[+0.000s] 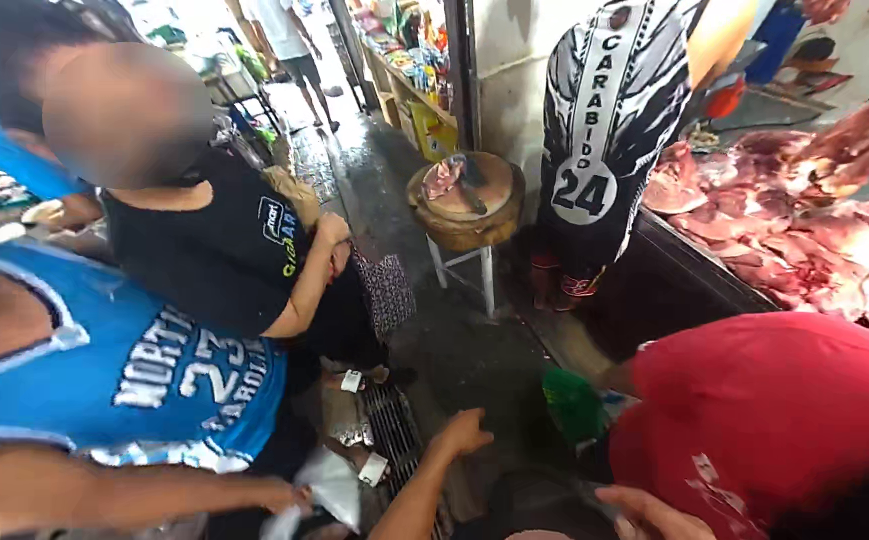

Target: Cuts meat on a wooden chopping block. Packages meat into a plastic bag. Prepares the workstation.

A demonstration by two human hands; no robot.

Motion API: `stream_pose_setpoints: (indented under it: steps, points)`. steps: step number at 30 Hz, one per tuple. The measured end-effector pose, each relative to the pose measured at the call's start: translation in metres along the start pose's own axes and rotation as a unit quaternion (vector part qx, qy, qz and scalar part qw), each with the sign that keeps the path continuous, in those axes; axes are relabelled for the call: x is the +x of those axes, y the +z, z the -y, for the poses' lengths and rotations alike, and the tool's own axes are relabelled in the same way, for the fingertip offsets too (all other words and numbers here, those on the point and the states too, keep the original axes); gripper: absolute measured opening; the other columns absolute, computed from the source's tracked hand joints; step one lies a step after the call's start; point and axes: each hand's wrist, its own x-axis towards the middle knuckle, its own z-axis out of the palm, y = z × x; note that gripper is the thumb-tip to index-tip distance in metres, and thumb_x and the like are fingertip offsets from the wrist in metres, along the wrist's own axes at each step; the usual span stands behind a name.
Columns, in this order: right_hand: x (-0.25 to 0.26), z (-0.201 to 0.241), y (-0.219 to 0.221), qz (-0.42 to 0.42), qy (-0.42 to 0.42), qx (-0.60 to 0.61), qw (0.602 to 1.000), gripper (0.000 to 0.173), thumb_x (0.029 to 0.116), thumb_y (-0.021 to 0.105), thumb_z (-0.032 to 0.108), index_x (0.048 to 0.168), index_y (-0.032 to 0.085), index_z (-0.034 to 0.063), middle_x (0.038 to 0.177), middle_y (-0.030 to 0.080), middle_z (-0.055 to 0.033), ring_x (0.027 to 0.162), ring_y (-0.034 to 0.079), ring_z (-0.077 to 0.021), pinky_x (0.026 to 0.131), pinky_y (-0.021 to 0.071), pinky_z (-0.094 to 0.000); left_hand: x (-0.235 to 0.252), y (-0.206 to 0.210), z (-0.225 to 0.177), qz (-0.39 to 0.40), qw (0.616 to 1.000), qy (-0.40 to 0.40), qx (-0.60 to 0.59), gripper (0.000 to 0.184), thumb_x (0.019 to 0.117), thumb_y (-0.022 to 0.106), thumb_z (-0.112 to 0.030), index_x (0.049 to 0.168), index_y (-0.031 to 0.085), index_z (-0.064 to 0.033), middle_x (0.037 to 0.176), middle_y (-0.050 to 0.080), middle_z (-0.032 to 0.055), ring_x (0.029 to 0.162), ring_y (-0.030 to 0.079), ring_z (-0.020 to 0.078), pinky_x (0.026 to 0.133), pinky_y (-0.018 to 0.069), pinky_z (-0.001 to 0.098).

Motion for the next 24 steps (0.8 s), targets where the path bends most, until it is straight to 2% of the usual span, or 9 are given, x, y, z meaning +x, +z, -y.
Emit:
stream_pose_setpoints:
  steps: [4,6,9,12,14,16,18,21,24]
  points:
    - [0.091,-0.016,0.004,-0.035,0.047,-0.078,0.995,0.028,0.1021,0.058,0.012,0.127,0.069,0.0034,0.086,0.073,-0.0093,0.069,0.069,-0.0173,0.067,0.0618,-0.0392,0.07,-0.134,-0.031,-0.16,0.982,0.038,-0.089,0.08,0.0908,0.077,-0.035,0.157,0.041,-0.0083,0.15,0.051,0.0252,0.137,0.052,0.041,0.113,0.0439,0.06]
    - [0.141,-0.03,-0.004,-0.091,0.084,-0.068,0.99,0.028,0.1019,0.058,0.012,0.127,0.068,0.0038,0.083,0.072,-0.007,0.065,0.067,-0.0149,0.062,0.0609,-0.0361,0.109,-0.188,-0.049,-0.226,0.969,0.033,-0.097,0.078,0.0918,0.074,-0.033,0.158,0.039,-0.012,0.151,0.05,0.0228,0.136,0.053,0.0387,0.112,0.0455,0.0583]
    - [0.224,-0.049,-0.022,-0.167,0.121,-0.022,0.978,0.028,0.1014,0.057,0.013,0.125,0.069,0.0046,0.079,0.07,-0.005,0.061,0.065,-0.0136,0.057,0.0592,-0.0325,0.16,-0.259,-0.07,-0.265,0.957,0.048,-0.106,0.08,0.0914,0.074,-0.032,0.16,0.035,-0.0163,0.152,0.049,0.0185,0.13,0.059,0.0335,0.104,0.0533,0.0531]
    - [0.322,-0.064,-0.045,-0.206,0.135,-0.012,0.969,0.029,0.1012,0.055,0.017,0.124,0.07,0.0069,0.075,0.069,-0.0041,0.057,0.063,-0.0142,0.053,0.0574,-0.0332,0.205,-0.339,-0.079,-0.327,0.937,0.062,-0.111,0.088,0.0874,0.077,-0.027,0.161,0.032,-0.011,0.157,0.041,0.0225,0.133,0.056,0.0368,0.105,0.0527,0.0534]
    - [0.383,-0.063,-0.057,-0.21,0.142,-0.021,0.967,0.031,0.1014,0.054,0.021,0.125,0.07,0.0094,0.077,0.069,-0.0031,0.057,0.064,-0.0142,0.053,0.0579,-0.0344,0.224,-0.394,-0.085,-0.365,0.924,0.038,-0.108,0.088,0.0861,0.078,-0.024,0.16,0.032,-0.0075,0.154,0.044,0.0255,0.136,0.052,0.04,0.109,0.0482,0.0566]
    - [0.445,-0.053,-0.069,-0.175,0.145,-0.039,0.973,0.032,0.1024,0.053,0.026,0.127,0.07,0.0132,0.079,0.069,-0.0023,0.059,0.064,-0.0143,0.055,0.0586,-0.0358,0.244,-0.455,-0.096,-0.398,0.914,0.021,-0.076,0.087,0.0866,0.078,-0.025,0.16,0.034,-0.0103,0.151,0.048,0.0258,0.132,0.055,0.0421,0.107,0.0489,0.0601]
    - [0.498,-0.043,-0.078,-0.102,0.157,-0.083,0.979,0.033,0.1046,0.053,0.029,0.131,0.068,0.0158,0.084,0.07,-0.0038,0.065,0.066,-0.0165,0.062,0.0598,-0.0409,0.271,-0.505,-0.104,-0.416,0.908,0.024,-0.048,0.087,0.0864,0.079,-0.027,0.161,0.034,-0.0147,0.15,0.048,0.0276,0.128,0.057,0.0459,0.102,0.0496,0.0653]
    - [0.572,-0.03,-0.078,0.002,0.187,-0.15,0.971,0.035,0.1055,0.054,0.032,0.134,0.066,0.015,0.098,0.073,-0.0079,0.081,0.071,-0.0208,0.079,0.0604,-0.0473,0.328,-0.558,-0.111,-0.42,0.907,0.033,0.008,0.082,0.0887,0.079,-0.034,0.158,0.039,-0.0198,0.146,0.05,0.0295,0.124,0.057,0.0505,0.098,0.0496,0.0696]
    - [0.649,-0.038,-0.064,0.064,0.195,-0.187,0.961,0.037,0.105,0.056,0.031,0.135,0.064,0.0104,0.112,0.072,-0.0144,0.101,0.071,-0.0292,0.093,0.0565,-0.0552,0.396,-0.597,-0.113,-0.38,0.918,0.009,0.111,0.061,0.0962,0.069,-0.035,0.152,0.05,-0.0196,0.146,0.053,0.0271,0.125,0.057,0.052,0.097,0.0481,0.0727]
